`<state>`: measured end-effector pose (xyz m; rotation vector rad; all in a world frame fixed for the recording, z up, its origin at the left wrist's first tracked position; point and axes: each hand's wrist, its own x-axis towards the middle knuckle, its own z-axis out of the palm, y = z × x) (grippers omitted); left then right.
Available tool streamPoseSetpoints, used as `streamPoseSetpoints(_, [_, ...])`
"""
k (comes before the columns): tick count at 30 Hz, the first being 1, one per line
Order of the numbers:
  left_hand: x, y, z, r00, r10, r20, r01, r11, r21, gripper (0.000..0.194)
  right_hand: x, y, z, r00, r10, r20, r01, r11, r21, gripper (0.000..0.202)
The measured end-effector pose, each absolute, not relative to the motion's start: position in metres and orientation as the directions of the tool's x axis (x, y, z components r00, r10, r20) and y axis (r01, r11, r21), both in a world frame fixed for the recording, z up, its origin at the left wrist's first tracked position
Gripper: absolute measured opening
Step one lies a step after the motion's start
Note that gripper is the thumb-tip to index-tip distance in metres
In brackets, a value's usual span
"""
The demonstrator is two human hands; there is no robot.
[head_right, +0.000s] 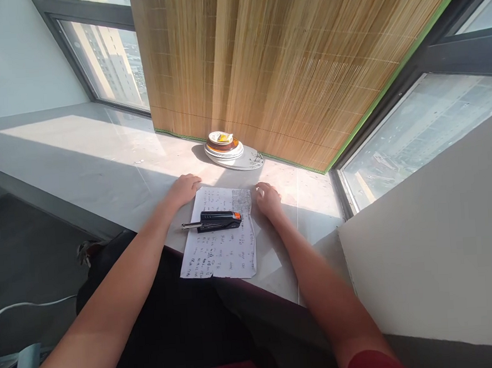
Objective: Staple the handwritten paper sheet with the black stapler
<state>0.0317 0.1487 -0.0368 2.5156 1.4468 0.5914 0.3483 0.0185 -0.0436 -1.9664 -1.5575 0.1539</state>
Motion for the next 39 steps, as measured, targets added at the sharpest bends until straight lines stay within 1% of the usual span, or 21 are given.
streamPoseSetpoints(3, [0.028, 0.146, -0.032, 0.373, 0.890, 0.261, 0.783, -0.453, 0.425, 0.037, 0.348, 0.018, -0.047, 0.310, 0.879, 0.363, 0.822, -0.056, -0.567, 0.034])
streamPoseSetpoints(5, [0.027, 0.146, -0.031, 0.331, 0.905, 0.266, 0.780, -0.421, 0.464, 0.041, 0.348, 0.018, -0.049, 0.323, 0.864, 0.387, 0.814, -0.045, -0.579, 0.034])
streamPoseSetpoints(8, [0.026, 0.148, -0.033, 0.292, 0.909, 0.298, 0.783, -0.406, 0.472, 0.043, 0.347, 0.020, -0.053, 0.326, 0.860, 0.392, 0.815, -0.046, -0.578, 0.032])
streamPoseSetpoints(11, [0.026, 0.152, -0.037, 0.246, 0.906, 0.345, 0.803, -0.390, 0.451, 0.035, 0.346, 0.023, -0.055, 0.325, 0.875, 0.359, 0.816, -0.068, -0.574, 0.027])
streamPoseSetpoints(14, [0.025, 0.154, -0.038, 0.197, 0.921, 0.337, 0.807, -0.348, 0.478, 0.021, 0.342, 0.022, -0.051, 0.331, 0.871, 0.362, 0.809, -0.064, -0.584, 0.026])
streamPoseSetpoints(16, [0.025, 0.155, -0.037, 0.176, 0.932, 0.315, 0.796, -0.324, 0.512, 0.013, 0.336, 0.016, -0.043, 0.327, 0.835, 0.442, 0.793, 0.012, -0.609, 0.025])
streamPoseSetpoints(18, [0.024, 0.153, -0.036, 0.167, 0.936, 0.309, 0.788, -0.315, 0.529, 0.009, 0.325, 0.007, -0.033, 0.301, 0.792, 0.531, 0.753, 0.144, -0.642, 0.024])
streamPoseSetpoints(20, [0.024, 0.151, -0.034, 0.163, 0.935, 0.315, 0.783, -0.317, 0.535, 0.009, 0.312, -0.004, -0.023, 0.203, 0.790, 0.579, 0.674, 0.315, -0.668, 0.026])
streamPoseSetpoints(21, [0.025, 0.149, -0.033, 0.159, 0.934, 0.320, 0.781, -0.317, 0.538, 0.010, 0.305, -0.010, -0.019, 0.115, 0.801, 0.588, 0.622, 0.404, -0.671, 0.029])
streamPoseSetpoints(23, [0.026, 0.145, -0.030, 0.134, 0.931, 0.340, 0.775, -0.312, 0.550, 0.012, 0.291, -0.020, -0.015, -0.108, 0.805, 0.584, 0.511, 0.549, -0.661, 0.034])
streamPoseSetpoints(25, [0.028, 0.141, -0.027, 0.087, 0.928, 0.361, 0.757, -0.297, 0.582, 0.015, 0.279, -0.026, -0.014, -0.320, 0.778, 0.541, 0.445, 0.627, -0.639, 0.037])
streamPoseSetpoints(27, [0.031, 0.136, -0.022, 0.033, 0.938, 0.345, 0.685, -0.273, 0.676, 0.019, 0.271, -0.028, -0.017, -0.459, 0.748, 0.479, 0.464, 0.662, -0.589, 0.045])
streamPoseSetpoints(29, [0.035, 0.131, -0.017, 0.009, 0.960, 0.279, 0.519, -0.243, 0.820, 0.023, 0.266, -0.027, -0.022, -0.515, 0.744, 0.426, 0.528, 0.667, -0.526, 0.047])
streamPoseSetpoints(31, [0.038, 0.127, -0.014, 0.029, 0.976, 0.216, 0.302, -0.215, 0.929, 0.024, 0.265, -0.025, -0.026, -0.504, 0.753, 0.422, 0.579, 0.658, -0.482, 0.037])
streamPoseSetpoints(32, [0.038, 0.125, -0.013, 0.050, 0.979, 0.199, 0.208, -0.205, 0.956, 0.025, 0.265, -0.024, -0.028, -0.480, 0.758, 0.442, 0.590, 0.651, -0.476, 0.032])
streamPoseSetpoints(34, [0.039, 0.122, -0.012, 0.086, 0.979, 0.186, 0.077, -0.192, 0.978, 0.025, 0.267, -0.022, -0.030, -0.385, 0.766, 0.514, 0.602, 0.631, -0.490, 0.027])
streamPoseSetpoints(36, [0.038, 0.120, -0.012, 0.109, 0.978, 0.177, 0.005, -0.179, 0.984, 0.025, 0.269, -0.020, -0.031, -0.234, 0.778, 0.583, 0.610, 0.584, -0.535, 0.027])
streamPoseSetpoints(39, [0.038, 0.119, -0.011, 0.148, 0.968, 0.202, -0.030, -0.200, 0.979, 0.031, 0.271, -0.016, -0.030, -0.018, 0.818, 0.575, 0.608, 0.466, -0.643, 0.027])
